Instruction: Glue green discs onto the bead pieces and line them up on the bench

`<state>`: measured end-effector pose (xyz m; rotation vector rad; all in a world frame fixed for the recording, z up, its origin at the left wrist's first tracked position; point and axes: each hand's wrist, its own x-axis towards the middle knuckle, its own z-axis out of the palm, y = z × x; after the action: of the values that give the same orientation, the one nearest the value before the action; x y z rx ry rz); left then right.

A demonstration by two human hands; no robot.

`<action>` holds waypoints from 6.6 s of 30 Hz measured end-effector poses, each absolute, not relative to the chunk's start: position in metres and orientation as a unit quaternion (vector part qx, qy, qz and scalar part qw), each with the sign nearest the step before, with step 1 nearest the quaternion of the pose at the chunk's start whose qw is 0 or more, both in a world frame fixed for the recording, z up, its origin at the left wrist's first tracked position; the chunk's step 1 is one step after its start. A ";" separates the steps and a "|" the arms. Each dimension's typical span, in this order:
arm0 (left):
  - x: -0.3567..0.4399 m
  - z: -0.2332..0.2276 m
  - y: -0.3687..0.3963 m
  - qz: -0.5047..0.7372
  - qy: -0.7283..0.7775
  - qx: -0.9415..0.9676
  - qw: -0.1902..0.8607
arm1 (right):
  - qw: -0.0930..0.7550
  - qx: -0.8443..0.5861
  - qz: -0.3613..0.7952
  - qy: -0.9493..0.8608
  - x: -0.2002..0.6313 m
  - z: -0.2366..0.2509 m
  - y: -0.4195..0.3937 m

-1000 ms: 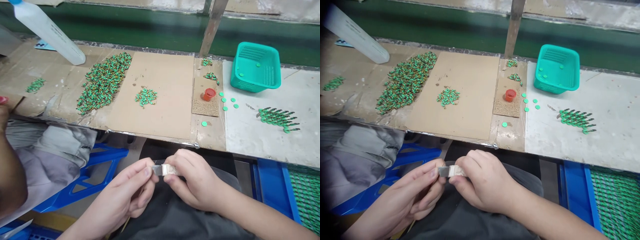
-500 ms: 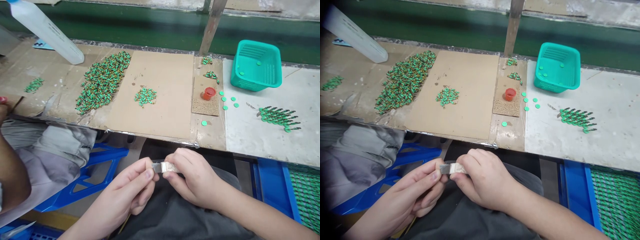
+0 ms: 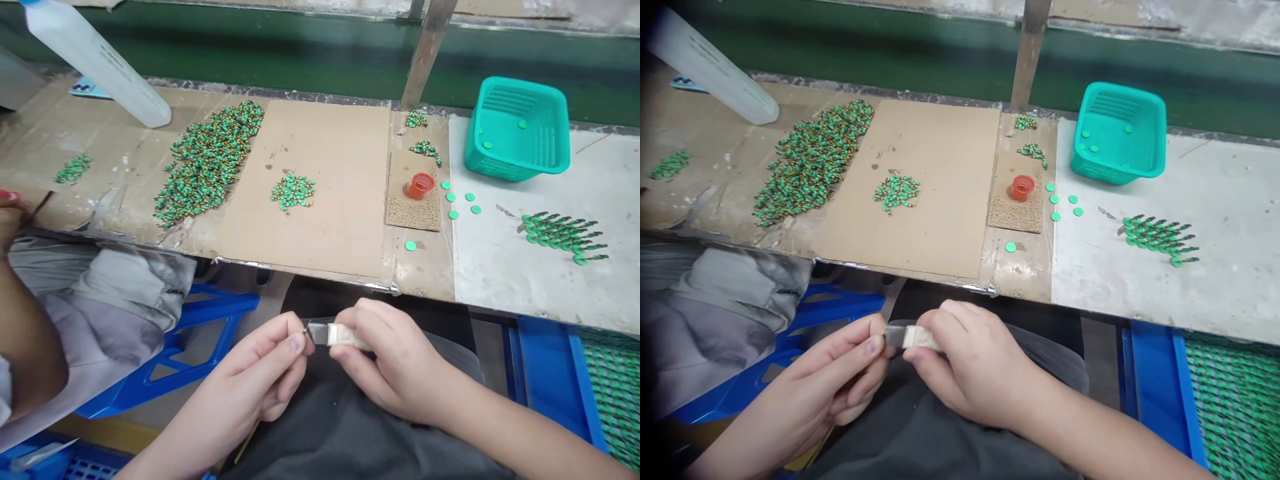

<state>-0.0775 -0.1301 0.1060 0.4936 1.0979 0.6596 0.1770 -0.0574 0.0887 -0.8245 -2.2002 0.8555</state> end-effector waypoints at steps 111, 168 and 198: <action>-0.061 0.116 -0.128 0.296 0.670 0.435 0.524 | 0.287 -0.328 0.383 -0.814 0.178 0.092 -0.059; -0.056 0.118 -0.130 0.296 0.672 0.445 0.513 | 0.279 -0.300 0.497 -0.765 0.183 0.092 -0.061; -0.016 0.077 -0.050 0.241 0.486 0.272 0.795 | 0.367 -0.497 0.141 -0.774 0.253 0.093 -0.036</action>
<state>-0.0160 -0.0500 0.0769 0.5839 1.0440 0.5175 0.2530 -0.0357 0.0930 -1.2768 -1.9884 0.3622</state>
